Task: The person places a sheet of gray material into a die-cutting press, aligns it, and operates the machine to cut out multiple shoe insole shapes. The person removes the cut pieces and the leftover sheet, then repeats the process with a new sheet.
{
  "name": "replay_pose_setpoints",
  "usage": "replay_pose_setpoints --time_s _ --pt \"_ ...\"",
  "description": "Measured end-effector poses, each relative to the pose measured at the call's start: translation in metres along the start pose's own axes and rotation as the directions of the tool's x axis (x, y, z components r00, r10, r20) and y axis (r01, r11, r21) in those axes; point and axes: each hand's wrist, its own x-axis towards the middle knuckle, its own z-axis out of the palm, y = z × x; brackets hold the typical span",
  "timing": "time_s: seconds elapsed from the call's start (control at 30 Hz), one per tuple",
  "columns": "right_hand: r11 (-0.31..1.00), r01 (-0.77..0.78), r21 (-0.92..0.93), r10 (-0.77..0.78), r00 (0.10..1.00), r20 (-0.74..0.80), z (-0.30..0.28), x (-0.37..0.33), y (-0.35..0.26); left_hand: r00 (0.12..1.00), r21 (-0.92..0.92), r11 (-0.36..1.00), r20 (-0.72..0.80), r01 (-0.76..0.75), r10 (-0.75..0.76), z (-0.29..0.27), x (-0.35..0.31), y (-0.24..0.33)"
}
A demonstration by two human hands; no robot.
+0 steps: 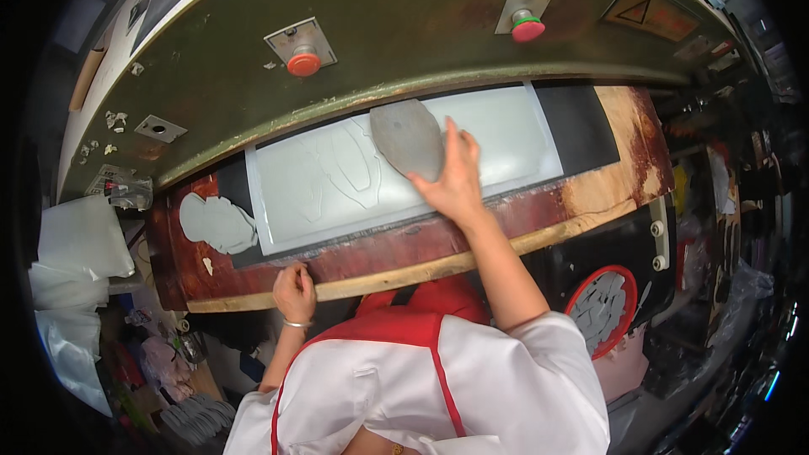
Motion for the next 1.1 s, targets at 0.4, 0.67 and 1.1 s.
replay_pose_setpoints --time_s 0.4,0.67,1.1 --pt "0.665 -0.473 0.579 0.336 0.881 0.334 -0.079 -0.058 -0.007 0.982 -0.077 0.994 0.167 -0.079 0.091 -0.033 -0.106 0.008" --pt "0.988 -0.107 -0.115 0.106 0.994 -0.013 -0.082 -0.069 0.038 0.975 -0.068 0.997 0.216 -0.047 0.061 -0.031 -0.102 0.01" --pt "0.991 0.081 -0.109 -0.107 0.962 -0.252 -0.052 0.068 0.046 0.993 0.027 0.999 0.116 -0.036 0.033 -0.019 0.0 0.015"
